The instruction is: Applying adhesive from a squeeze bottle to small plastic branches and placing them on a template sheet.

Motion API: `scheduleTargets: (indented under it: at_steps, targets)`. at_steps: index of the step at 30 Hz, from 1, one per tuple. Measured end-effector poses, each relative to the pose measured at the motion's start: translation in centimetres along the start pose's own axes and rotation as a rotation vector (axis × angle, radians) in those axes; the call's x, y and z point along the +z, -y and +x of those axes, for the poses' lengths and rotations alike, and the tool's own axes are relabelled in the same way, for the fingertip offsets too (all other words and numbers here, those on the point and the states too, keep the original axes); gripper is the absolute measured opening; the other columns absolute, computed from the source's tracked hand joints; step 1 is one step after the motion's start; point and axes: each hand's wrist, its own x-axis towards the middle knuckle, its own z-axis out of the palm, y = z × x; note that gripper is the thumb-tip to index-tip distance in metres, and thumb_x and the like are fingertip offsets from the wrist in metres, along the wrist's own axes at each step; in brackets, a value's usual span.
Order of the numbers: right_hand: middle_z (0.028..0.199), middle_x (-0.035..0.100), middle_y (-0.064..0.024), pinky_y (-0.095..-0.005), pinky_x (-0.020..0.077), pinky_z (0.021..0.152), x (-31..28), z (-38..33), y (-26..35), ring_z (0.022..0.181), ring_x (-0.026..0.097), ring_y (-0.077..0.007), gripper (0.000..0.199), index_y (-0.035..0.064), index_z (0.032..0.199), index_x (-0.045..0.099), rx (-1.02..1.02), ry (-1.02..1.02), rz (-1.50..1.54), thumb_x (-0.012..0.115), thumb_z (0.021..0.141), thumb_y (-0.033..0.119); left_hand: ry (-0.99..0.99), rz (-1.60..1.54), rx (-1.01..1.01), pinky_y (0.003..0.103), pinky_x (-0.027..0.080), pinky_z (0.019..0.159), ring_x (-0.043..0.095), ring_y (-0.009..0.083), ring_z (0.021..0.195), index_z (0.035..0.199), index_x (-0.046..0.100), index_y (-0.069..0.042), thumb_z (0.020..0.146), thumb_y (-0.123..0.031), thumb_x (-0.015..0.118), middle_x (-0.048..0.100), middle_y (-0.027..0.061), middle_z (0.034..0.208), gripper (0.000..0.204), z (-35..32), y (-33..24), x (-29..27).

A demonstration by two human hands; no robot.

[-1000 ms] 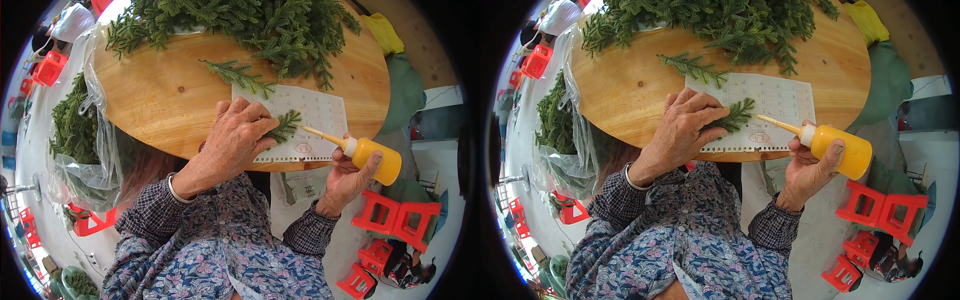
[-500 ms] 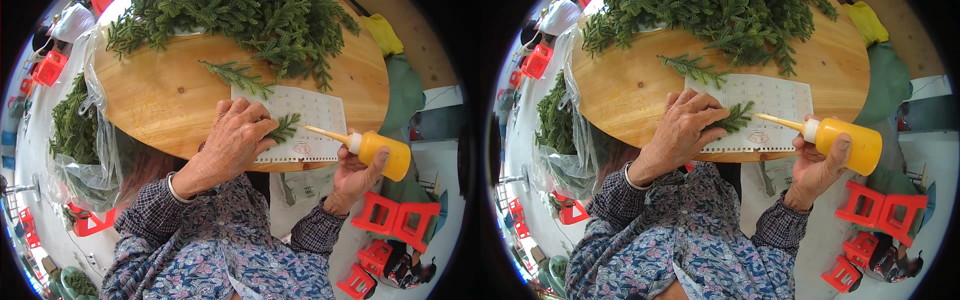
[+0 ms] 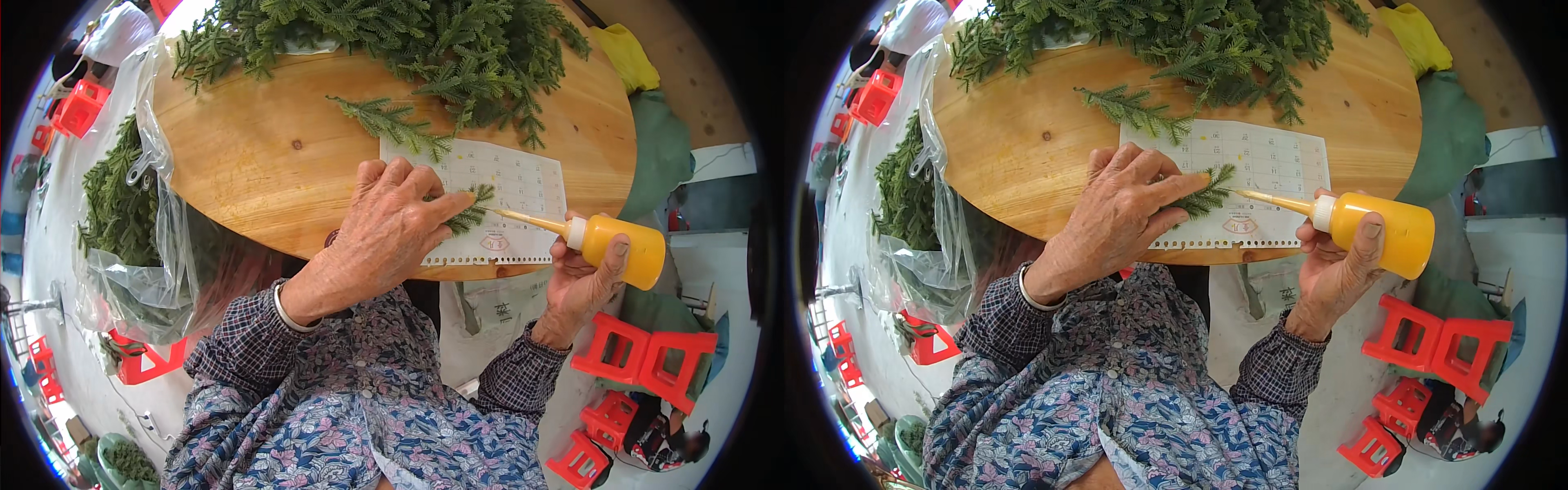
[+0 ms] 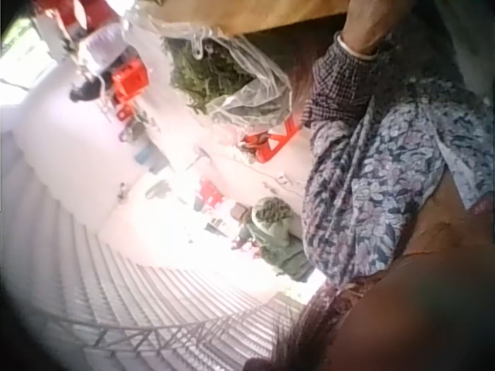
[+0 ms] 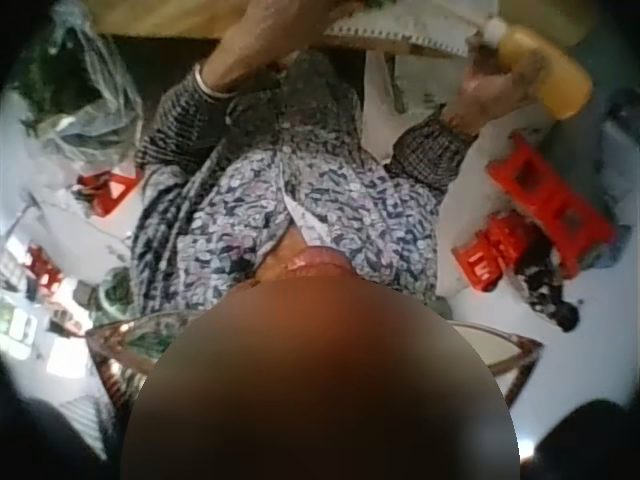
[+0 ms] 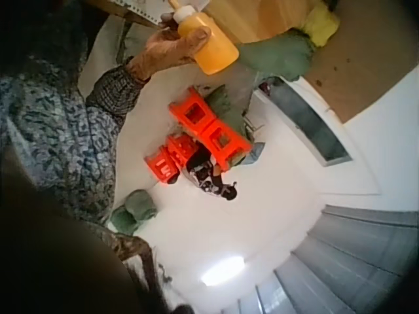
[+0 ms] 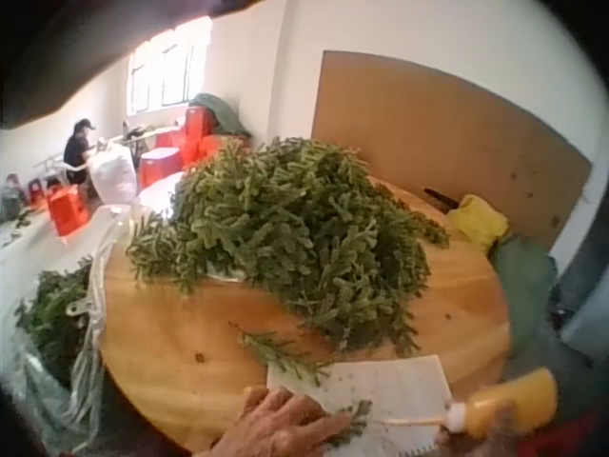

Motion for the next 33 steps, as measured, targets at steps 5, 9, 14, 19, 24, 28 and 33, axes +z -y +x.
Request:
scheduleTargets:
  at_steps: [5, 9, 14, 19, 24, 28, 33]
  targets:
    - [0.084, 0.067, -0.0219, -0.0195, 0.0446, 0.041, -0.8, 0.3, 0.6, 0.044, 0.057, -0.0175, 0.044, 0.0029, 0.105, 0.057, -0.008, -0.021, 0.082, 0.066, 0.084, 0.041, 0.004, 0.055, 0.049, 0.039, 0.029, 0.083, 0.043, 0.0229, 0.085, 0.096, 0.067, -0.012, 0.075, -0.013, 0.065, 0.050, 0.0057, 0.090, 0.022, 0.4, 0.0, 0.0]
    - [0.084, 0.067, -0.0215, -0.0195, 0.0442, 0.041, -0.7, 0.7, 1.2, 0.045, 0.058, -0.0173, 0.045, 0.0030, 0.105, 0.057, -0.018, -0.027, 0.153, 0.064, 0.085, 0.043, 0.027, 0.044, 0.077, 0.039, 0.029, 0.083, 0.042, 0.0235, 0.085, 0.096, 0.068, -0.012, 0.074, -0.012, 0.063, 0.049, 0.0060, 0.090, 0.022, 1.0, 0.3, -0.2]
    - [0.084, 0.067, -0.0210, -0.0194, 0.0436, 0.041, 0.4, 1.1, 1.1, 0.046, 0.058, -0.0172, 0.046, 0.0027, 0.105, 0.057, -0.029, 0.045, 0.169, 0.063, 0.085, 0.044, 0.166, 0.054, 0.078, 0.039, 0.028, 0.084, 0.043, 0.0232, 0.087, 0.098, 0.069, -0.013, 0.075, -0.014, 0.063, 0.050, 0.0057, 0.091, 0.024, 1.8, 0.4, -0.8]
    - [0.084, 0.067, -0.0207, -0.0194, 0.0432, 0.041, 1.0, 0.8, 0.9, 0.047, 0.059, -0.0174, 0.045, 0.0021, 0.105, 0.056, -0.027, 0.095, 0.081, 0.064, 0.085, 0.042, 0.297, 0.107, 0.049, 0.039, 0.028, 0.087, 0.045, 0.0221, 0.090, 0.102, 0.070, -0.014, 0.076, -0.015, 0.066, 0.051, 0.0047, 0.094, 0.026, 2.4, 0.4, -1.3]
    - [0.085, 0.067, -0.0208, -0.0197, 0.0439, 0.041, 0.9, 0.5, 0.9, 0.047, 0.059, -0.0179, 0.044, 0.0015, 0.104, 0.056, 0.003, 0.062, 0.051, 0.065, 0.085, 0.041, 0.190, 0.027, 0.101, 0.041, 0.028, 0.083, 0.043, 0.0239, 0.086, 0.091, 0.070, -0.014, 0.073, -0.014, 0.063, 0.050, 0.0066, 0.088, 0.019, 2.0, 1.1, -0.6]
    - [0.085, 0.067, -0.0212, -0.0199, 0.0445, 0.041, -0.1, 0.4, 0.9, 0.047, 0.059, -0.0182, 0.044, 0.0014, 0.104, 0.056, 0.008, 0.054, 0.033, 0.066, 0.085, 0.039, 0.168, -0.013, 0.089, 0.041, 0.028, 0.083, 0.042, 0.0239, 0.086, 0.090, 0.071, -0.015, 0.073, -0.015, 0.064, 0.050, 0.0066, 0.088, 0.019, 1.9, 1.3, -0.4]
    - [0.085, 0.067, -0.0216, -0.0197, 0.0449, 0.041, -0.4, 0.1, 0.4, 0.047, 0.058, -0.0181, 0.043, 0.0013, 0.104, 0.056, 0.021, 0.043, 0.055, 0.065, 0.086, 0.039, 0.185, 0.026, 0.105, 0.041, 0.028, 0.083, 0.042, 0.0238, 0.086, 0.091, 0.071, -0.015, 0.073, -0.015, 0.064, 0.050, 0.0065, 0.088, 0.019, 2.0, 1.3, -0.6]
